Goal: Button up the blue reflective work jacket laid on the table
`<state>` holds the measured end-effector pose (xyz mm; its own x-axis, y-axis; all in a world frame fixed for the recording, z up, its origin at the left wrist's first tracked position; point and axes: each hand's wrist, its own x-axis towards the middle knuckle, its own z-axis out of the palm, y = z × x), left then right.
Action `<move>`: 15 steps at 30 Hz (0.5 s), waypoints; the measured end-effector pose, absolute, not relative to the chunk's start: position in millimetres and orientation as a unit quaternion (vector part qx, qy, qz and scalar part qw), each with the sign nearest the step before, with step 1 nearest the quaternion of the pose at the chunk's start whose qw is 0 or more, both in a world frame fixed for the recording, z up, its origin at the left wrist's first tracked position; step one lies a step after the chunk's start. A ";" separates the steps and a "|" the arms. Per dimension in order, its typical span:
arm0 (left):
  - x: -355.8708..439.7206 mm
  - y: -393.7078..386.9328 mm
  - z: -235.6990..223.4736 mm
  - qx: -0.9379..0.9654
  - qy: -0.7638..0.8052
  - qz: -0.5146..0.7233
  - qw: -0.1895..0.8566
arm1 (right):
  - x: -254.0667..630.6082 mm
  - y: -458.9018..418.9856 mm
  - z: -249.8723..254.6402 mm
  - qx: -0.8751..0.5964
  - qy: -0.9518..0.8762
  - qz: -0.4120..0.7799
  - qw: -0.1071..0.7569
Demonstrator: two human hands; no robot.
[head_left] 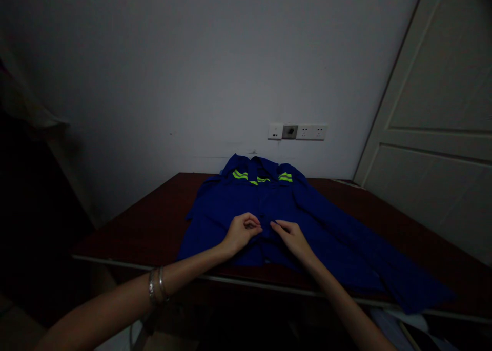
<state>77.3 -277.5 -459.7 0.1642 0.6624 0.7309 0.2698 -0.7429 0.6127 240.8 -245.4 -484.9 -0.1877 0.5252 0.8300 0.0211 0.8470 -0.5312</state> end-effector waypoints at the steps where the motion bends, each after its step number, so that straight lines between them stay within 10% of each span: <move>1: 78.2 -277.7 -458.9 0.747 0.310 0.565 0.165 | 240.0 -243.5 -484.4 -0.181 -0.739 0.216 0.613; 15: 87.5 -283.8 -451.1 0.769 0.315 0.556 0.038 | 232.7 -239.6 -482.1 -0.154 -0.713 0.240 0.640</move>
<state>87.5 -283.8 -451.1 0.1842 0.5260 0.8303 0.4423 -0.7987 0.4079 232.7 -239.6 -482.1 -0.1320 0.5272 0.8394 -0.0868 0.8374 -0.5396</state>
